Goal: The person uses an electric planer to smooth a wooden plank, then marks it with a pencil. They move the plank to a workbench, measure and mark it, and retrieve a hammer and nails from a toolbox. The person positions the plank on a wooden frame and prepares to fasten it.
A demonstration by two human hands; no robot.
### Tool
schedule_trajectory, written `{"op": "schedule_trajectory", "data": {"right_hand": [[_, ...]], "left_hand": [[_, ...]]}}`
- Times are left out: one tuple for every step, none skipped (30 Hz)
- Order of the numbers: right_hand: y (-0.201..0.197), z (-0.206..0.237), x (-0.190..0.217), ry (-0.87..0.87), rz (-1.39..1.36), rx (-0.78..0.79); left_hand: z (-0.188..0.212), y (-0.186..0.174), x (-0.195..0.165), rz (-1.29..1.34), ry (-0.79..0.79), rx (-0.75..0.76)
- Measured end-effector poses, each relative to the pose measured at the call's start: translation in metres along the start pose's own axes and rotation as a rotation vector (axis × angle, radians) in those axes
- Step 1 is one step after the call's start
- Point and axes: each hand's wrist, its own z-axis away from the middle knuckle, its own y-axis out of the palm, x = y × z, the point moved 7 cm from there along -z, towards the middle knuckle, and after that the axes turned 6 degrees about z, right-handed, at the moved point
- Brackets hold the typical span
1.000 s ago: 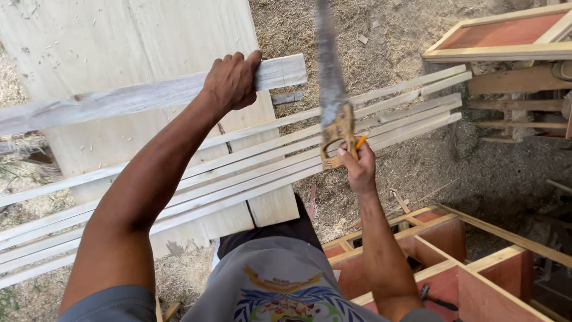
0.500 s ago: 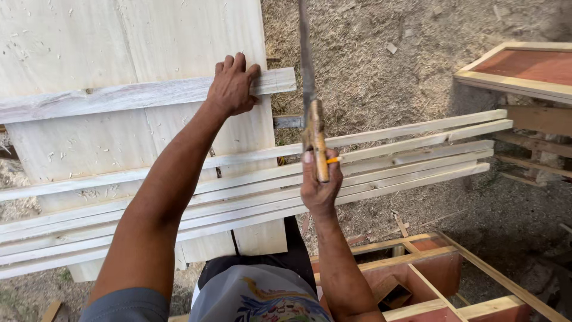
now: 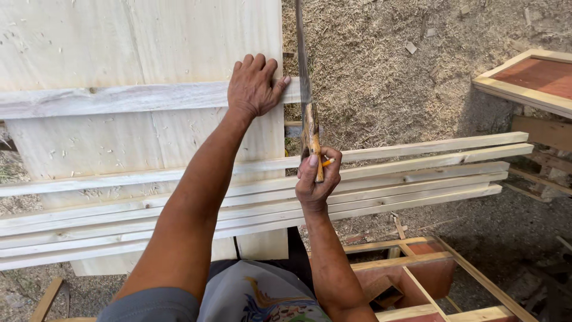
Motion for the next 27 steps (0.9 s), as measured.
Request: {"op": "schedule_trajectory", "data": {"right_hand": [[0.003, -0.001, 0.000, 0.011, 0.014, 0.013], [0.005, -0.003, 0.000, 0.027, 0.033, 0.027], [0.006, -0.004, 0.000, 0.041, 0.052, 0.041], [0.007, -0.004, 0.002, 0.017, 0.088, 0.045], [0.008, -0.004, 0.005, -0.008, 0.121, 0.049], [0.009, -0.004, 0.007, -0.031, 0.154, 0.053], [0.009, -0.003, 0.007, -0.041, 0.184, 0.046], [0.009, -0.002, 0.007, -0.052, 0.214, 0.039], [0.009, -0.002, 0.007, -0.062, 0.244, 0.031], [0.009, -0.001, 0.007, -0.079, 0.239, 0.024], [0.009, -0.001, 0.007, -0.098, 0.235, 0.017], [0.009, 0.000, 0.007, -0.115, 0.230, 0.011], [0.010, -0.001, 0.005, -0.113, 0.236, 0.010], [0.010, -0.001, 0.004, -0.111, 0.243, 0.010], [0.011, -0.001, 0.002, -0.109, 0.250, 0.008], [0.011, -0.001, 0.001, -0.100, 0.244, 0.007], [0.011, 0.000, 0.000, -0.091, 0.239, 0.007], [0.011, 0.000, -0.001, -0.082, 0.234, 0.008], [0.010, 0.001, 0.001, -0.099, 0.241, 0.002], [0.010, 0.002, 0.002, -0.115, 0.248, -0.002], [0.009, 0.003, 0.003, -0.131, 0.253, -0.007], [0.009, 0.004, 0.004, -0.139, 0.245, -0.007], [0.008, 0.004, 0.004, -0.146, 0.238, -0.007], [0.008, 0.005, 0.004, -0.153, 0.233, -0.007], [0.008, 0.005, 0.002, -0.125, 0.220, 0.000], [0.008, 0.005, -0.001, -0.098, 0.207, 0.006], [0.007, 0.005, -0.003, -0.071, 0.195, 0.012]], "left_hand": [[-0.001, -0.003, -0.002, 0.000, 0.004, -0.008], [-0.001, -0.005, -0.002, 0.010, -0.001, -0.007], [-0.001, -0.006, -0.003, 0.020, -0.005, -0.007], [-0.001, -0.008, -0.004, 0.029, -0.008, -0.011], [-0.001, -0.007, -0.004, 0.026, -0.012, -0.004], [-0.002, -0.007, -0.004, 0.022, -0.018, 0.006], [-0.002, -0.006, -0.004, 0.019, -0.023, 0.016], [-0.002, -0.005, -0.004, 0.018, -0.026, 0.016], [-0.002, -0.005, -0.004, 0.017, -0.029, 0.016], [-0.003, -0.004, -0.003, 0.016, -0.031, 0.015], [-0.003, -0.003, -0.002, 0.018, -0.044, 0.032], [-0.003, -0.001, -0.002, 0.019, -0.057, 0.049], [-0.003, 0.000, -0.001, 0.020, -0.070, 0.067], [-0.003, 0.000, -0.001, 0.021, -0.071, 0.065], [-0.004, 0.000, -0.001, 0.022, -0.071, 0.062], [-0.004, 0.000, -0.001, 0.023, -0.071, 0.057], [-0.004, 0.001, -0.001, 0.018, -0.067, 0.059], [-0.004, 0.001, -0.001, 0.013, -0.064, 0.060], [-0.004, 0.002, -0.001, 0.006, -0.060, 0.061], [-0.004, 0.002, 0.000, 0.007, -0.062, 0.059], [-0.004, 0.002, 0.001, 0.006, -0.063, 0.056], [-0.004, 0.003, 0.001, 0.005, -0.064, 0.055], [-0.004, 0.003, 0.002, 0.006, -0.062, 0.053], [-0.004, 0.004, 0.002, 0.008, -0.059, 0.051], [-0.004, 0.004, 0.002, 0.011, -0.056, 0.050], [-0.003, 0.004, 0.002, 0.005, -0.052, 0.053], [-0.003, 0.005, 0.002, 0.000, -0.048, 0.056]]}}
